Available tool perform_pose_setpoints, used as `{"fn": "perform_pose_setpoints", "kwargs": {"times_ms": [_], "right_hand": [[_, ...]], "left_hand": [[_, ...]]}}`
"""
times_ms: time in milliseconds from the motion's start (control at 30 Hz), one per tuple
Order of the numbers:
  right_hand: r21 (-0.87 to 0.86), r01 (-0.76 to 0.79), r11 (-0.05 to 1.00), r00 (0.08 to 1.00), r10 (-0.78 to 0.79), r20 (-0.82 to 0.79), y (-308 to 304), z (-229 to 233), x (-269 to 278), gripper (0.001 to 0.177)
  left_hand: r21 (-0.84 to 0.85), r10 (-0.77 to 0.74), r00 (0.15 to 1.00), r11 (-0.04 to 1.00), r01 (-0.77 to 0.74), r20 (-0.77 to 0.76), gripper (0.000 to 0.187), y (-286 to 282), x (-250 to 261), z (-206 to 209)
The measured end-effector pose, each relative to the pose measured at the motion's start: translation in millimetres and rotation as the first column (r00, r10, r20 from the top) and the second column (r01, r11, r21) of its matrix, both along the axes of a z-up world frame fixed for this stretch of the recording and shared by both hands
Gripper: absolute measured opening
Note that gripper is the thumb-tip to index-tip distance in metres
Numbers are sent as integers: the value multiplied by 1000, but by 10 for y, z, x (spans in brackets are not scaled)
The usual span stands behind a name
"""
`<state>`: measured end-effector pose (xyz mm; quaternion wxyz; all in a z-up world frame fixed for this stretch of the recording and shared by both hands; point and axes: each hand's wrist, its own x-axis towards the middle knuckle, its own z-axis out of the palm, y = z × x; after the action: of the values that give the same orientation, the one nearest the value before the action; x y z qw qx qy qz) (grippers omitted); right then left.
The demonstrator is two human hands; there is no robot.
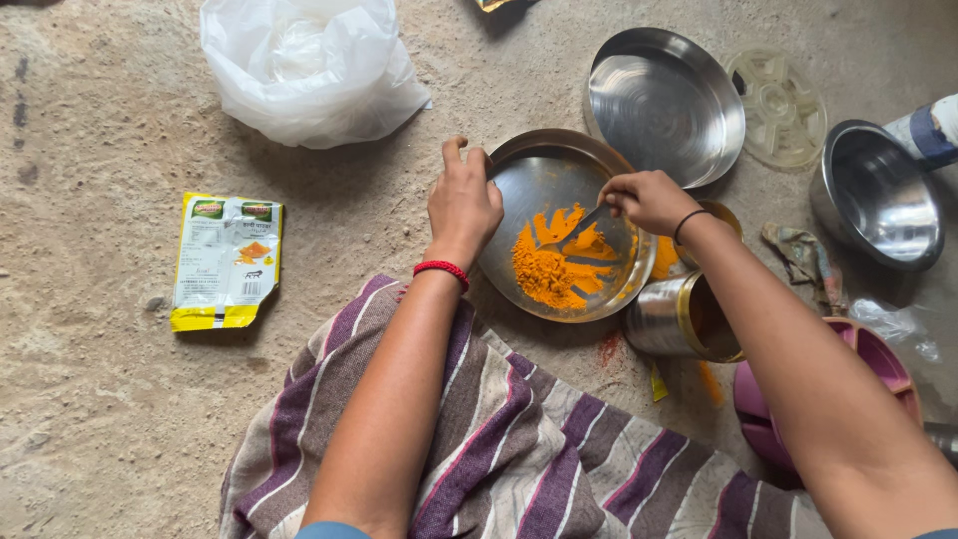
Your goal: The person sits on the floor and transfers orange powder from a small bowl and a packet into a metal plate using a spoon. They then scoop the powder from the plate into a metal container.
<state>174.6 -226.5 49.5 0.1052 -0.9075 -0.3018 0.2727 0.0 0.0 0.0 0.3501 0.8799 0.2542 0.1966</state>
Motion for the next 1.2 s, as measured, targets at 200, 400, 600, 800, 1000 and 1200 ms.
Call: {"fn": "perform_pose_setpoints", "kwargs": {"times_ms": [200,400,600,800,1000,1200], "right_hand": [[-55,29,998,999,-30,-14,-86,15,76,25],[10,33,999,998,-32,-60,-383,63,256,27],[178,30,984,980,6,-197,-954,430,394,28],[34,239,971,968,-235,-82,-1714,1121,225,29],[94,353,931,935,-347,-72,-2388,1261,58,28],[189,287,939,923,-324,206,-2498,1108,-380,23]], "left_hand": [[-3,-19,999,1000,19,-37,35,-3,-5,13],[7,-22,1000,1000,22,-1,35,-13,-14,-4],[15,-44,999,999,43,26,30,-25,-52,-58],[104,-165,984,982,158,62,27,-59,-200,19],[160,-294,956,944,290,1,29,-99,-379,237],[202,-349,937,916,345,-19,28,-114,-508,293]]}}
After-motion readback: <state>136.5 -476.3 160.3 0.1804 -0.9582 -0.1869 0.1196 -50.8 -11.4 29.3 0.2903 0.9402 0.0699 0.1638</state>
